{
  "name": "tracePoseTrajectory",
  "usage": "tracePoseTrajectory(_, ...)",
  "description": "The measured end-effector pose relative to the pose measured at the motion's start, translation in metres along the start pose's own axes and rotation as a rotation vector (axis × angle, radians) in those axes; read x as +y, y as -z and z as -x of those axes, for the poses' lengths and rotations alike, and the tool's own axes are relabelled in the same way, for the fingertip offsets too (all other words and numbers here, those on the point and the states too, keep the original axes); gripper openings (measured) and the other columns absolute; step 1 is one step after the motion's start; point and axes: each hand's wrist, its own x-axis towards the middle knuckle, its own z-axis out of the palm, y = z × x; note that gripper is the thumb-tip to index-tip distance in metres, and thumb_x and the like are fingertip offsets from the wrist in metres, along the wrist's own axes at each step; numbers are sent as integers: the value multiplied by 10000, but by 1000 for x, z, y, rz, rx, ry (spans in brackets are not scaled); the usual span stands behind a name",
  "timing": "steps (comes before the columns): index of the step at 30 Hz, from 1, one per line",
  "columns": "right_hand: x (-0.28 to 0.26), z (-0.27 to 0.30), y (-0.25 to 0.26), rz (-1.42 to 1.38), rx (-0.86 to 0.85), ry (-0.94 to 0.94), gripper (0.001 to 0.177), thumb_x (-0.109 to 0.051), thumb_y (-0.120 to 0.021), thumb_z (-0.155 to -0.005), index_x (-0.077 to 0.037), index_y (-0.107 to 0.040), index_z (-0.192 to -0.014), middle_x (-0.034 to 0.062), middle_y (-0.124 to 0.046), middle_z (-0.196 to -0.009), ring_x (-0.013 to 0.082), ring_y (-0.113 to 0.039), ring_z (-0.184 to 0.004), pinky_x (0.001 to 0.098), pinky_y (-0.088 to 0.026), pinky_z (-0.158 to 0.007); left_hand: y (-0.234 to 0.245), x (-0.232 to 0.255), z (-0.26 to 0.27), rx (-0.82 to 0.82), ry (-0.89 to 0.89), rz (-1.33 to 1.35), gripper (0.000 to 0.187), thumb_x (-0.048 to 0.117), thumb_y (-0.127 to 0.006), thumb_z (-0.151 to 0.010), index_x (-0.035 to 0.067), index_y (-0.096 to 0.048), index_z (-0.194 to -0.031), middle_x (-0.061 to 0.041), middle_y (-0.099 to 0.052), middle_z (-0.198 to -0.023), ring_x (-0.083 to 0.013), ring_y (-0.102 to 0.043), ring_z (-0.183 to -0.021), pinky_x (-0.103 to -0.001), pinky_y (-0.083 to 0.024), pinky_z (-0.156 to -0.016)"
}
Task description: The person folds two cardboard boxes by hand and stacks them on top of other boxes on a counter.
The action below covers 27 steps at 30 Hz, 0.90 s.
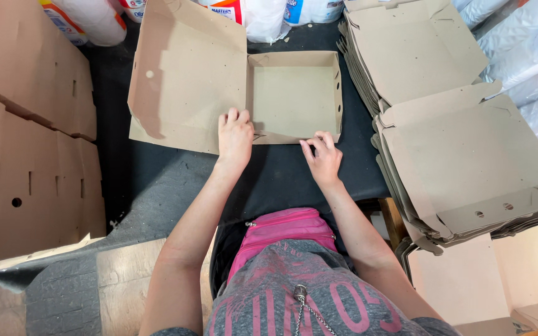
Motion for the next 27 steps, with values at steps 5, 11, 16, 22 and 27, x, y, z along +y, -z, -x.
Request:
tracePoseTrajectory(5, -3, -3, 0, 8, 3, 5, 227, -334, -785, -940, -201, -677, -792, -54, -617, -936, 223, -732, -687, 347, -587, -625, 5, 0, 3, 11, -1, 37, 132, 190, -826, -783, 87, -747, -811, -17, -514, -911, -229, -426, -1000, -399, -362, -902)
tracePoseTrajectory(11, -11, -15, 6, -8, 22, 75, 205, -318, -804, -916, -214, -688, -783, -57, -601, -900, 220, -718, -663, 334, -577, -612, -3, -5, 3, 62, -3, 42, 74, 143, -771, -815, 95, -736, -770, -8, -507, -890, -221, -423, -987, -402, -363, -907)
tracePoseTrajectory(16, -16, -20, 9, -29, 12, 93, 211, -313, -819, -907, -208, -693, -774, -56, -603, -887, 212, -712, -650, 326, -575, -604, -5, -6, 6, 97, -45, 60, 68, 106, -732, -833, 94, -719, -768, -14, -507, -890, -223, -427, -986, -396, -367, -901)
tracePoseTrajectory(22, -16, -29, 13, -52, 10, 126, 207, -304, -815, -919, -199, -711, -774, -57, -601, -866, 201, -672, -569, 311, -557, -571, -10, -14, 14, 57, 14, 66, 178, 242, -830, -748, 127, -715, -820, 5, -511, -954, -221, -429, -1012, -386, -366, -892)
tracePoseTrajectory(27, -22, -43, 29, -117, -59, 82, 187, -268, -824, -911, -168, -722, -791, -25, -635, -874, 223, -668, -553, 330, -543, -535, -10, -21, 20, 42, 8, 102, 264, 327, -848, -726, 155, -710, -871, 33, -519, -1012, -196, -430, -1069, -368, -361, -943)
